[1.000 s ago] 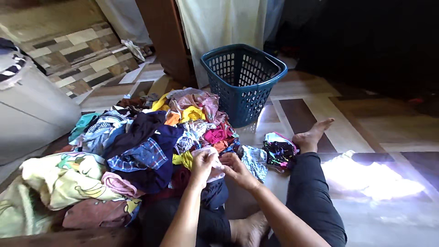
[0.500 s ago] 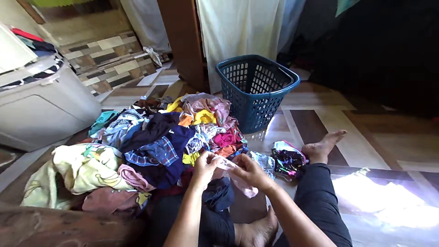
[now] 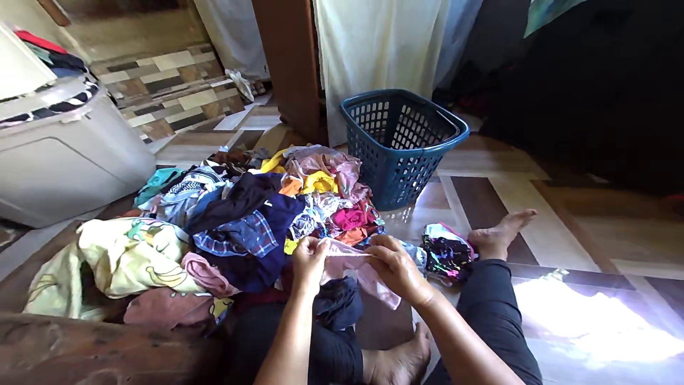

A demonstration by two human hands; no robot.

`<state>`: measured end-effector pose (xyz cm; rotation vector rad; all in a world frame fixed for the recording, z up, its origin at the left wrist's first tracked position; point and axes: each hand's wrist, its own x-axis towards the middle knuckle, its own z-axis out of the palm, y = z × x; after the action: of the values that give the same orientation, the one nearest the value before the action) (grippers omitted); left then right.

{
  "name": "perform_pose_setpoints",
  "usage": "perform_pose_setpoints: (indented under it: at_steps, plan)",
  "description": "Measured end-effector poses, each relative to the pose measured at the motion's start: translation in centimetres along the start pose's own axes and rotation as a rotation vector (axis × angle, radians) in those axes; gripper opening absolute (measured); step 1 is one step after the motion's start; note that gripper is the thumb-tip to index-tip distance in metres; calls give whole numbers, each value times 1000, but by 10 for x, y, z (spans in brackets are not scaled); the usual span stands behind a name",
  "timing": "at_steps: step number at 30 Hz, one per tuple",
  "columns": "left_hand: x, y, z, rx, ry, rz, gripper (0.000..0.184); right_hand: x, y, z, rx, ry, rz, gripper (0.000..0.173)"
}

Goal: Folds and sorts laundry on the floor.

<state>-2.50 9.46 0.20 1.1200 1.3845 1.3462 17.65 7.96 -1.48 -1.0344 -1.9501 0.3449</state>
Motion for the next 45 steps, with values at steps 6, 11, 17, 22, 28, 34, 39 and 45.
perform_pose_setpoints:
  at_steps: [6, 11, 17, 22, 28, 34, 39, 45]
  plan:
    - [0, 13, 2, -138, -3, -129, 22, 15, -6, -25, 369, -187, 180, 28]
    - [7, 22, -5, -154, 26, -87, 15, 26, -8, -47, 234, -440, 122, 30]
    - [10, 23, -15, -63, -38, 135, 12, 30, -19, -56, -323, -424, 284, 43]
    - [5, 21, -15, 143, -477, 541, 14, 50, -18, -62, -165, -251, 648, 51]
    - [8, 39, -19, 646, -743, 549, 29, 61, -14, -66, 416, 61, 757, 38]
    - [18, 72, -24, 1169, -727, 262, 29, 63, -10, -69, 363, -46, 660, 45]
    - [22, 99, -48, 1240, -172, 505, 33, 65, -15, -70, -430, 27, 228, 31]
    - [29, 91, -60, 1064, -112, 682, 23, 82, -35, -75, -425, -317, 130, 28]
